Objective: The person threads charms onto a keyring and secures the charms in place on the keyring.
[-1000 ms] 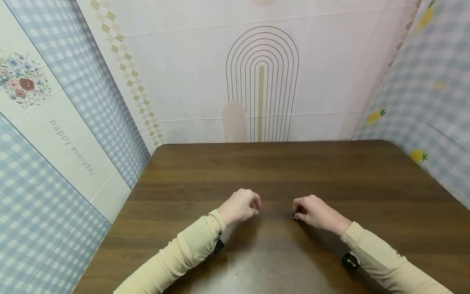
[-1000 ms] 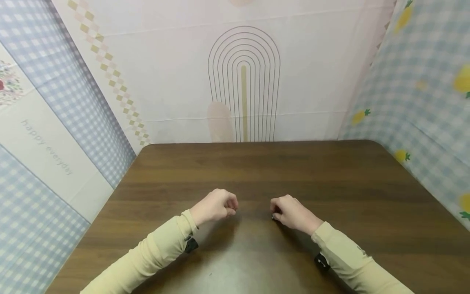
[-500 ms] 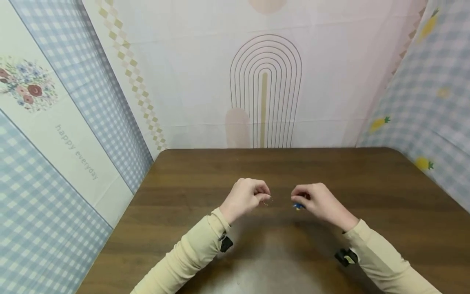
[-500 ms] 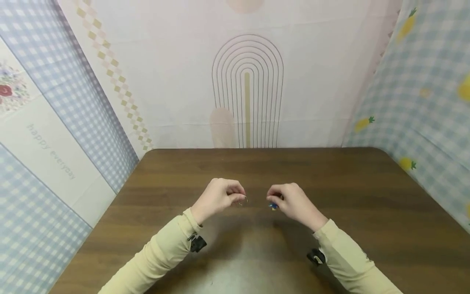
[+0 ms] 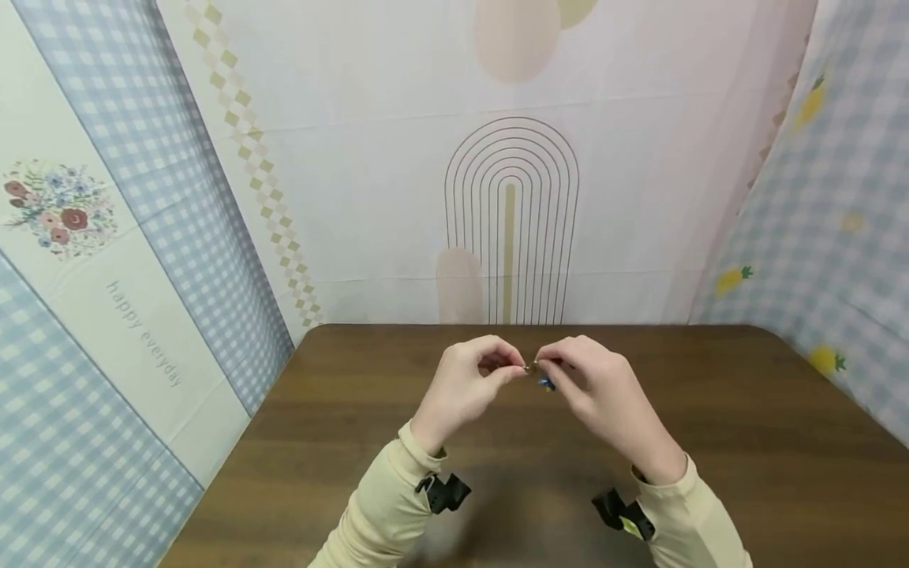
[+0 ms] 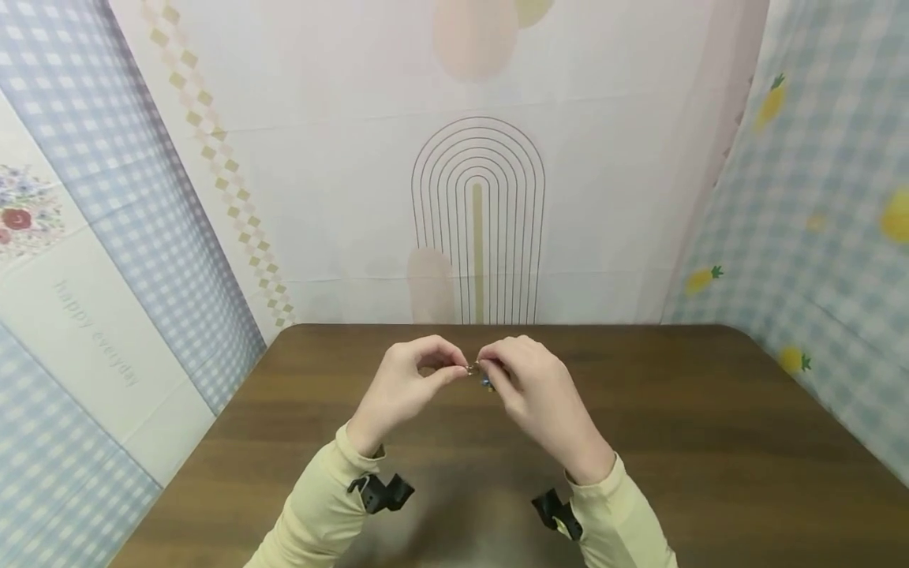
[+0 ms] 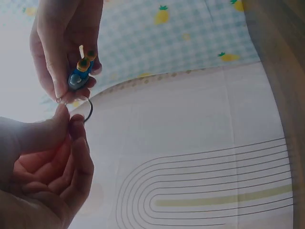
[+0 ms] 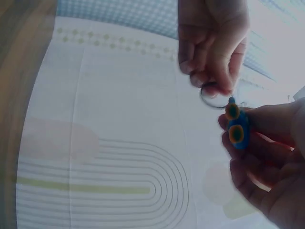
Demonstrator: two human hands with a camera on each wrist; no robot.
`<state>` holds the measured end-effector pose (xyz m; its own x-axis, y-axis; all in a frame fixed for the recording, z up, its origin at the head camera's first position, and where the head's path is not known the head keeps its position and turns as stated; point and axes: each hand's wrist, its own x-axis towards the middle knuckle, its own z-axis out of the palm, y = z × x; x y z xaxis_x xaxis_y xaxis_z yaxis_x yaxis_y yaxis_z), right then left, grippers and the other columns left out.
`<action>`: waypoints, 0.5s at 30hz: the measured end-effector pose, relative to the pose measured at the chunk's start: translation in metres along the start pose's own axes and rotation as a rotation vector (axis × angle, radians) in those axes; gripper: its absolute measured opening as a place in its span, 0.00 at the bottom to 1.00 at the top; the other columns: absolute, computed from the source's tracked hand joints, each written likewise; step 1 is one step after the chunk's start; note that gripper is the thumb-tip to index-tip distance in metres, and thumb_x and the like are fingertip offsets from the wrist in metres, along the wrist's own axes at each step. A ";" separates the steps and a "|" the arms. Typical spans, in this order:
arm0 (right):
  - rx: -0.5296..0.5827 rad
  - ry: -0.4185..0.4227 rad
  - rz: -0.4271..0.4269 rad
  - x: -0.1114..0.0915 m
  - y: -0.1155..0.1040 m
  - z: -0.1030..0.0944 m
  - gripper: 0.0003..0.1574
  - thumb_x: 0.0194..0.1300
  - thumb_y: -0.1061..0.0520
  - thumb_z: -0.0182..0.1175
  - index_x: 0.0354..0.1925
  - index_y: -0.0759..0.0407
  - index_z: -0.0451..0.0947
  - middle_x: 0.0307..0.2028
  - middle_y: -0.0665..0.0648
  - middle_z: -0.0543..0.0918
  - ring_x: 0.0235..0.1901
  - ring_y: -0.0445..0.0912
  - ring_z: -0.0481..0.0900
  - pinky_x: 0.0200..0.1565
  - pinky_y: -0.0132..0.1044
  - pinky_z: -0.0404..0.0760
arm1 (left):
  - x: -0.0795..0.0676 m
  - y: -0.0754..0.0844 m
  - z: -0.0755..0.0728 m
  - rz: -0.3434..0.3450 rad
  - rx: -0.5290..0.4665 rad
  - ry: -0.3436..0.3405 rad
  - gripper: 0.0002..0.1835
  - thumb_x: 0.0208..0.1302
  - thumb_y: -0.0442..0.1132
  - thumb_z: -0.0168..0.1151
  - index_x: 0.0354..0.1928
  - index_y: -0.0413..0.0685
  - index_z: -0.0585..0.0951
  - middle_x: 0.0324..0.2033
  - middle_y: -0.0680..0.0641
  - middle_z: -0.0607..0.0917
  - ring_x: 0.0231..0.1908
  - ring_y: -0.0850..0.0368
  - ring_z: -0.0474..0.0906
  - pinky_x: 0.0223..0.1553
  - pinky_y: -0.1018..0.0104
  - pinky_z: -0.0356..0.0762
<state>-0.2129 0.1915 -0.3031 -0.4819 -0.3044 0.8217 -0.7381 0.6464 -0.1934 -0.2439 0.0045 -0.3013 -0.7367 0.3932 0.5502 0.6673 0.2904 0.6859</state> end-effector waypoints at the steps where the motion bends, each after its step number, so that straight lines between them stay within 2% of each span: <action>1: -0.005 0.007 -0.028 -0.001 -0.001 0.002 0.12 0.52 0.72 0.67 0.33 0.57 0.81 0.29 0.47 0.83 0.30 0.36 0.74 0.36 0.25 0.71 | -0.002 -0.001 0.000 0.004 -0.006 0.000 0.02 0.57 0.31 0.68 0.32 0.43 0.84 0.30 0.47 0.87 0.28 0.63 0.81 0.34 0.74 0.79; 4: -0.002 0.004 -0.092 -0.003 0.000 0.006 0.11 0.53 0.71 0.67 0.33 0.57 0.81 0.30 0.47 0.82 0.33 0.38 0.74 0.40 0.27 0.68 | -0.004 -0.004 0.000 0.021 -0.012 -0.019 0.02 0.58 0.31 0.68 0.32 0.41 0.84 0.29 0.46 0.87 0.29 0.61 0.81 0.36 0.75 0.80; 8: 0.005 -0.016 -0.128 -0.003 0.005 0.009 0.03 0.64 0.63 0.62 0.33 0.57 0.81 0.30 0.48 0.83 0.35 0.40 0.75 0.41 0.28 0.67 | -0.001 -0.007 0.001 0.028 0.000 -0.044 0.02 0.59 0.31 0.67 0.33 0.40 0.84 0.30 0.46 0.87 0.30 0.61 0.82 0.37 0.76 0.80; 11: -0.003 -0.025 -0.142 -0.002 0.009 0.011 0.13 0.72 0.53 0.54 0.33 0.57 0.81 0.30 0.48 0.83 0.34 0.40 0.75 0.40 0.28 0.66 | 0.001 -0.008 -0.001 0.020 0.010 -0.039 0.02 0.59 0.32 0.68 0.33 0.40 0.84 0.29 0.46 0.87 0.30 0.62 0.81 0.37 0.76 0.79; 15: -0.006 -0.042 -0.153 0.001 0.014 0.012 0.22 0.75 0.47 0.47 0.33 0.57 0.81 0.30 0.48 0.82 0.34 0.40 0.75 0.40 0.27 0.66 | 0.005 -0.009 -0.002 0.015 0.028 -0.027 0.02 0.59 0.33 0.68 0.32 0.41 0.84 0.29 0.47 0.87 0.28 0.64 0.80 0.36 0.77 0.79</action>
<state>-0.2295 0.1917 -0.3120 -0.3831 -0.4287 0.8182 -0.8016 0.5944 -0.0640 -0.2536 0.0017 -0.3037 -0.7235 0.4214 0.5468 0.6813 0.3081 0.6640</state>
